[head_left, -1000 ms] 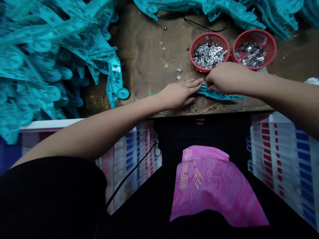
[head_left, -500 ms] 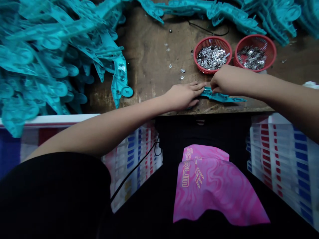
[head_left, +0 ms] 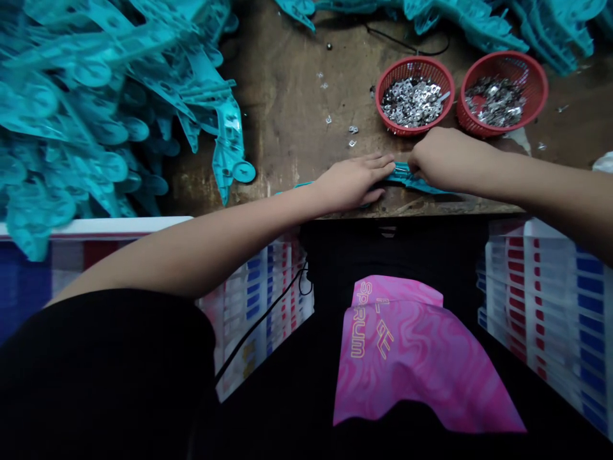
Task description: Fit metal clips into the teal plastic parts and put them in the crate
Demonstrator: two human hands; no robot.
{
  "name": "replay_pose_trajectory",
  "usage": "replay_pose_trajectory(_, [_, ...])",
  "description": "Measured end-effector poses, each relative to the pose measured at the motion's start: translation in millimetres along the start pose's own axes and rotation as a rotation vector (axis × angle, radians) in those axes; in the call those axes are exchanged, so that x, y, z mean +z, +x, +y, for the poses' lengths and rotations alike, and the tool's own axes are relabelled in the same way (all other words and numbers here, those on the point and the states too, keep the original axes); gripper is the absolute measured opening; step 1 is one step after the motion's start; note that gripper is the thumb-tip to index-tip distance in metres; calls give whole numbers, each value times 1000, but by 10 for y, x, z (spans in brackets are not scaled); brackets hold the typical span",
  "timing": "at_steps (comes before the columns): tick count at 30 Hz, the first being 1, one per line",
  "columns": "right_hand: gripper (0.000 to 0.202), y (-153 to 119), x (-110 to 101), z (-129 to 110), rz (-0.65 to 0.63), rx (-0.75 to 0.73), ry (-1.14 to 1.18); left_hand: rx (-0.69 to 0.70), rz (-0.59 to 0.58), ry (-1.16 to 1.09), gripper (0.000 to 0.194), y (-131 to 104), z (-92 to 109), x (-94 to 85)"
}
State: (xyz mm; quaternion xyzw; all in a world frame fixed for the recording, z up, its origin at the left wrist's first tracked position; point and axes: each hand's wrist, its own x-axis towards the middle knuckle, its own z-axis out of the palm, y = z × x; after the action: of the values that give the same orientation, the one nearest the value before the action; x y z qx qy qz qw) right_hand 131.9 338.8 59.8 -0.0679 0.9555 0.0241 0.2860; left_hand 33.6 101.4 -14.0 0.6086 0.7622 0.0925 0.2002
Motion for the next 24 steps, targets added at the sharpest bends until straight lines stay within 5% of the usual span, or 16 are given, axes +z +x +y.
replay_pose_trajectory(7, [36, -19, -5, 137, 87, 21, 140, 32, 46, -5, 74, -6, -65, 104])
replay_pose_trajectory(13, [42, -209, -311, 224, 194, 182, 98, 56, 105, -28, 80, -14, -131, 211])
replay_pose_trajectory(17, [58, -280, -375, 219, 360, 108, 386, 39, 85, 2, 74, 4, -93, 173])
replay_pose_trajectory(24, [37, -261, -298, 169, 384, 27, 395, 43, 45, 37, 69, 14, -63, 149])
